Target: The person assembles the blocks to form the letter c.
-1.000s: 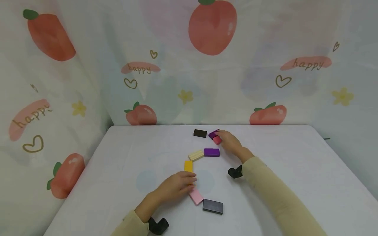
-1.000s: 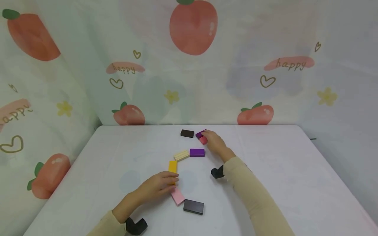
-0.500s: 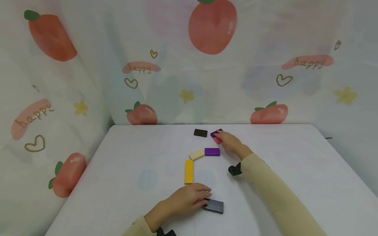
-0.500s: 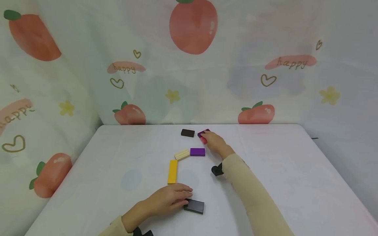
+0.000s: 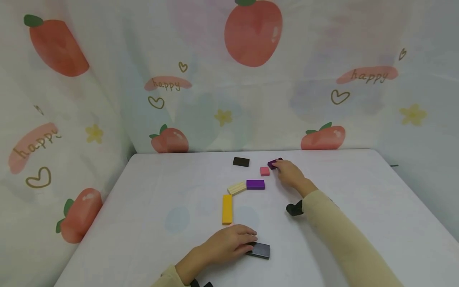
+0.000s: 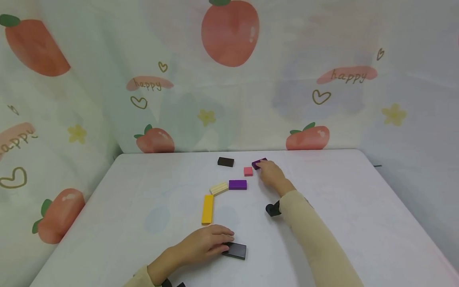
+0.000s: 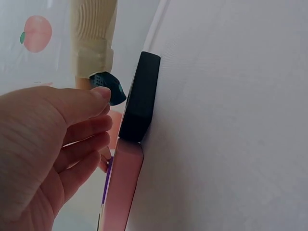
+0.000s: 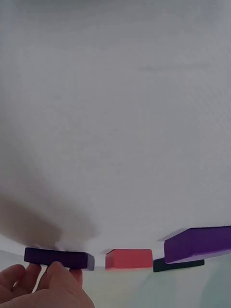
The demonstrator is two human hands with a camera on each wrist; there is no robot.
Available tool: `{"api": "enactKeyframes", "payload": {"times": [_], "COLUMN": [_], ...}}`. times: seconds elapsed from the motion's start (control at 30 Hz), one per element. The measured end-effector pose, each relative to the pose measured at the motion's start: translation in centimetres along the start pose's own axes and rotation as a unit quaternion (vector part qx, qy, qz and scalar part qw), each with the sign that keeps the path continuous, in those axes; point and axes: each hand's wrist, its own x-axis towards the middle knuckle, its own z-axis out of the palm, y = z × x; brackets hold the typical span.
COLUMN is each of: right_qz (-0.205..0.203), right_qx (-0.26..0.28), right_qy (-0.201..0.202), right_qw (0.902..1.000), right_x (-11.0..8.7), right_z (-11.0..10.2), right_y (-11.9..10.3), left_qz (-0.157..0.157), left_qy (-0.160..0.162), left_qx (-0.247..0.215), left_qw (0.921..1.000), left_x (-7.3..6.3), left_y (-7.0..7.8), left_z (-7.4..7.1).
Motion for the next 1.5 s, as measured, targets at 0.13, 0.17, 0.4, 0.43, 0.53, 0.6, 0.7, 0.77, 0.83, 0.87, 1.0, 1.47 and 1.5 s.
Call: {"api": "enactKeyframes", "payload": {"times": [0.13,0.17,0.4,0.43,0.53,0.6,0.7,0.77,0.83,0.87,1.0,1.47,1.5], "right_qz": [-0.011,-0.013,-0.021,-0.025,-0.033,-0.035,-0.031,-0.031,-0.033,-0.033,-0.035,-0.042,-0.046], "right_qx": [-0.002,-0.003,-0.009,-0.011,-0.010,-0.008,-0.015,-0.021,-0.026,-0.025,-0.020,-0.042,-0.044], "right_qy": [0.026,0.031,0.068,0.076,0.088,0.090,0.090,0.092,0.097,0.099,0.111,0.124,0.130], "right_qw": [0.9996,0.9994,0.9974,0.9968,0.9955,0.9953,0.9954,0.9951,0.9944,0.9942,0.9931,0.9906,0.9895], "right_x": [-0.4,-0.4,-1.8,-2.0,-2.5,-2.7,-3.1,-3.4,-3.8,-4.0,-4.7,-6.4,-6.4], "right_z": [0.1,0.1,0.5,0.5,0.6,0.5,0.5,0.7,0.8,0.9,1.0,1.3,1.3], "right_y": [0.6,0.7,0.5,0.5,0.6,0.5,0.4,0.3,0.2,0.1,0.0,-0.9,-0.9], "left_qz": [0.004,0.005,0.019,0.021,0.020,0.019,0.020,0.023,0.027,0.027,0.026,0.023,0.020], "left_qy": [0.003,0.005,0.012,0.012,0.010,0.009,0.010,0.012,0.014,0.014,0.014,0.011,0.008], "left_qx": [0.004,0.005,-0.004,-0.005,-0.005,-0.004,-0.003,-0.001,-0.001,-0.001,-0.004,-0.009,-0.010], "left_qw": [1.0000,1.0000,0.9997,0.9997,0.9997,0.9998,0.9997,0.9997,0.9995,0.9995,0.9996,0.9996,0.9997], "left_x": [0.0,0.0,0.1,0.0,0.0,-0.1,0.0,0.0,0.1,0.1,0.1,0.1,0.1], "left_y": [0.1,0.1,0.1,0.2,0.2,0.3,0.4,0.5,0.6,0.6,0.6,0.7,0.8], "left_z": [0.1,0.1,0.5,0.6,0.9,1.0,1.1,1.1,1.1,1.1,1.2,1.5,1.4]}}
